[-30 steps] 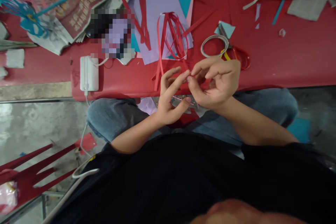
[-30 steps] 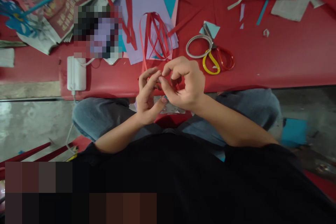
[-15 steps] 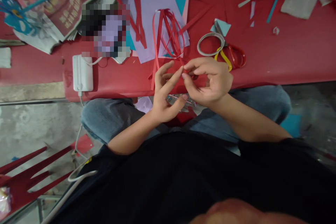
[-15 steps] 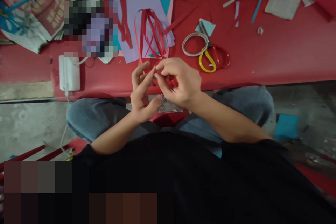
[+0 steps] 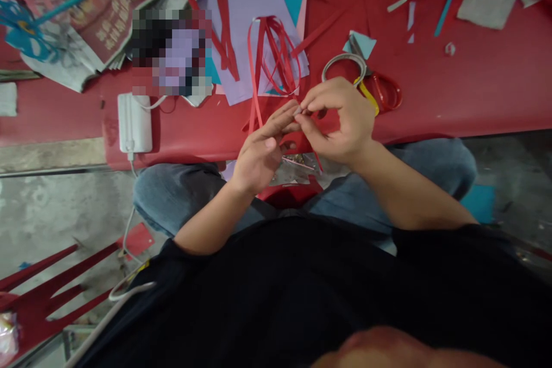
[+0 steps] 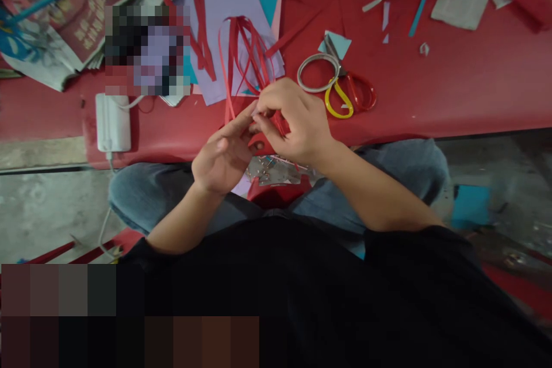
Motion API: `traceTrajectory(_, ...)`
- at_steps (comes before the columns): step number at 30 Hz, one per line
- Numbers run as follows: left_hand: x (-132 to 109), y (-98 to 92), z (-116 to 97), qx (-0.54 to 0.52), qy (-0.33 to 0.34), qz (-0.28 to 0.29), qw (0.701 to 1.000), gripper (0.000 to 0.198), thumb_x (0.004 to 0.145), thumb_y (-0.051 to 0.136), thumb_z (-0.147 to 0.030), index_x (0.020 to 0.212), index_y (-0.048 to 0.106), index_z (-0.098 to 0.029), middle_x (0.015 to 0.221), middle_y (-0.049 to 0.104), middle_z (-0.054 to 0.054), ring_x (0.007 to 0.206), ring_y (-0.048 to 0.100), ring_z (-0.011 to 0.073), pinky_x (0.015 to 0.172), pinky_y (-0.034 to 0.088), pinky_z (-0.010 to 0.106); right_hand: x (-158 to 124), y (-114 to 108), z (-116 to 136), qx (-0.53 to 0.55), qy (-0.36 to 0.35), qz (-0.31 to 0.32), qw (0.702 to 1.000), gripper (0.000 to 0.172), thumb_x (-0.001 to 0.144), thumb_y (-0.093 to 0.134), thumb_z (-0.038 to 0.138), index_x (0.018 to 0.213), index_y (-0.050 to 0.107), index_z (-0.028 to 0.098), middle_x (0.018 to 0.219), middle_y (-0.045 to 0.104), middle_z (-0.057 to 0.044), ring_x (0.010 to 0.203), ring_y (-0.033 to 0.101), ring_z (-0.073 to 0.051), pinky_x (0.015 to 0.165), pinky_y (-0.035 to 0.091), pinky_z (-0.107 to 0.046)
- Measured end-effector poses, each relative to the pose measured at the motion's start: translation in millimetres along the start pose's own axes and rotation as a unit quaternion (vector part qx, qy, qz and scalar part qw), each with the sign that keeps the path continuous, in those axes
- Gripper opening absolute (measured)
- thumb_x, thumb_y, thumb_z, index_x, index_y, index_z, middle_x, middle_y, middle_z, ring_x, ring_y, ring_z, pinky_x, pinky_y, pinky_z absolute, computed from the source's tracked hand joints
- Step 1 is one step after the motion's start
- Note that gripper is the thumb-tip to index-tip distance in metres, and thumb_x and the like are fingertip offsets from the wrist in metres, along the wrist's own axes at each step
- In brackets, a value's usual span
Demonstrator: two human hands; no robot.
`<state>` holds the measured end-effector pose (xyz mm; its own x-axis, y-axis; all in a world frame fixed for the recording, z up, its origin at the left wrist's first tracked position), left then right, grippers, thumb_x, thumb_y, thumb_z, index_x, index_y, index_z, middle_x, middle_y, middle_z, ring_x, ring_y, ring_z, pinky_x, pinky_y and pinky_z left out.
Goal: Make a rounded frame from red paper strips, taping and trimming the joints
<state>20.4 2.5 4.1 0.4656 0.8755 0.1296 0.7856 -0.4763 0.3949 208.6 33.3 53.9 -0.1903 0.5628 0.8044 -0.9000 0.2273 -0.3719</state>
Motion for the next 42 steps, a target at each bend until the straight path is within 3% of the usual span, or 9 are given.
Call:
traceTrajectory(2, 0, -4.3, -5, 0.024, 0.008, 0.0, 1.0, 0.076, 0.1, 0.063, -0.083, 0.157, 0.072, -0.033, 0.187, 0.047, 0.008, 0.157, 0.064, 0.0396, 0.116, 0.064, 0.05, 1, -3, -3, -0.01, -0.021, 0.047, 0.999, 0.011, 0.11, 0.069, 0.032, 0.118, 0.061, 0.033, 0.106, 0.079, -0.001, 0.096, 0.078, -0.02, 0.08, 0.067, -0.039)
traceTrajectory(5, -2, -11.4, -10, 0.093, 0.047, 0.013, 0.994, 0.078, 0.098, 0.066, -0.085, 0.156, 0.073, -0.035, 0.187, 0.046, 0.007, 0.159, 0.061, 0.041, 0.115, 0.064, 0.051, -1, -8, -2, -0.038, -0.063, 0.106, 0.992, 0.005, 0.112, 0.06, 0.027, 0.114, 0.061, 0.032, 0.104, 0.078, 0.002, 0.091, 0.077, -0.017, 0.071, 0.062, -0.033)
traceTrajectory(10, -6, -15.7, -19, 0.21, 0.097, 0.034, 0.972, 0.086, 0.096, 0.063, -0.091, 0.164, 0.065, -0.039, 0.189, 0.043, 0.006, 0.171, 0.047, 0.0479, 0.123, 0.06, 0.063, -6, -10, -5, -0.075, 0.005, 0.208, 0.975, 0.01, 0.117, 0.055, 0.035, 0.112, 0.062, 0.032, 0.108, 0.076, 0.002, 0.092, 0.076, -0.015, 0.082, 0.064, -0.034)
traceTrajectory(18, -11, -6.6, -27, 0.3, 0.129, 0.07, 0.942, 0.093, 0.097, 0.071, -0.081, 0.174, 0.054, -0.032, 0.193, 0.032, 0.011, 0.17, 0.046, 0.0514, 0.137, 0.046, 0.076, -8, -9, 0, -0.057, -0.032, 0.168, 0.984, 0.023, 0.119, 0.053, 0.036, 0.098, 0.061, 0.031, 0.098, 0.069, 0.004, 0.084, 0.069, -0.013, 0.078, 0.057, -0.031)
traceTrajectory(23, -13, -2.1, -30, 0.303, 0.11, 0.072, 0.944, 0.089, 0.1, 0.068, -0.077, 0.176, 0.05, -0.035, 0.194, 0.031, 0.008, 0.172, 0.045, 0.0494, 0.138, 0.047, 0.073, -10, -6, 3, -0.104, -0.067, 0.165, 0.978, 0.031, 0.12, 0.051, 0.04, 0.091, 0.057, 0.029, 0.09, 0.069, 0.004, 0.077, 0.064, -0.013, 0.07, 0.053, -0.032)
traceTrajectory(28, -12, -2.3, -31, 0.281, 0.134, 0.084, 0.947, 0.09, 0.103, 0.063, -0.078, 0.177, 0.048, -0.03, 0.192, 0.032, 0.013, 0.176, 0.038, 0.0526, 0.139, 0.039, 0.081, -10, -8, 2, -0.103, -0.079, 0.144, 0.981, 0.031, 0.12, 0.048, 0.035, 0.092, 0.057, 0.028, 0.098, 0.073, 0.005, 0.077, 0.065, -0.012, 0.073, 0.053, -0.032)
traceTrajectory(34, -13, -0.6, -32, 0.253, 0.129, 0.089, 0.955, 0.093, 0.103, 0.063, -0.079, 0.178, 0.048, -0.026, 0.192, 0.032, 0.015, 0.179, 0.032, 0.0521, 0.145, 0.032, 0.08, -10, -12, 2, -0.096, -0.08, 0.152, 0.98, 0.031, 0.119, 0.052, 0.038, 0.09, 0.055, 0.029, 0.099, 0.074, 0.006, 0.078, 0.066, -0.012, 0.073, 0.053, -0.032)
traceTrajectory(39, -12, 0.2, -33, 0.254, 0.126, 0.09, 0.955, 0.095, 0.102, 0.06, -0.084, 0.178, 0.046, -0.031, 0.193, 0.032, 0.012, 0.178, 0.033, 0.0518, 0.143, 0.035, 0.079, -10, -12, -1, -0.146, -0.06, 0.17, 0.973, 0.038, 0.118, 0.052, 0.046, 0.084, 0.056, 0.029, 0.089, 0.077, 0.004, 0.069, 0.065, -0.012, 0.063, 0.05, -0.032)
traceTrajectory(42, -12, -2.0, -28, 0.267, 0.151, 0.082, 0.948, 0.094, 0.1, 0.064, -0.082, 0.178, 0.046, -0.033, 0.194, 0.031, 0.009, 0.177, 0.038, 0.0497, 0.143, 0.04, 0.074, -7, -12, 3, -0.126, -0.114, 0.098, 0.981, 0.024, 0.113, 0.059, 0.034, 0.09, 0.058, 0.03, 0.095, 0.081, 0.005, 0.071, 0.068, -0.012, 0.06, 0.05, -0.032)
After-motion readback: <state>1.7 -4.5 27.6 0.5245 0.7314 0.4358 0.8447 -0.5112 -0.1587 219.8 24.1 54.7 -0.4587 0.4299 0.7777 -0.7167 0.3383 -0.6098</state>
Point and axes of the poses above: each hand's wrist, its own x-axis towards the middle knuckle, its own y-axis out of the palm, z = x × y, the point moved 3 cm from there along x, towards the middle knuckle
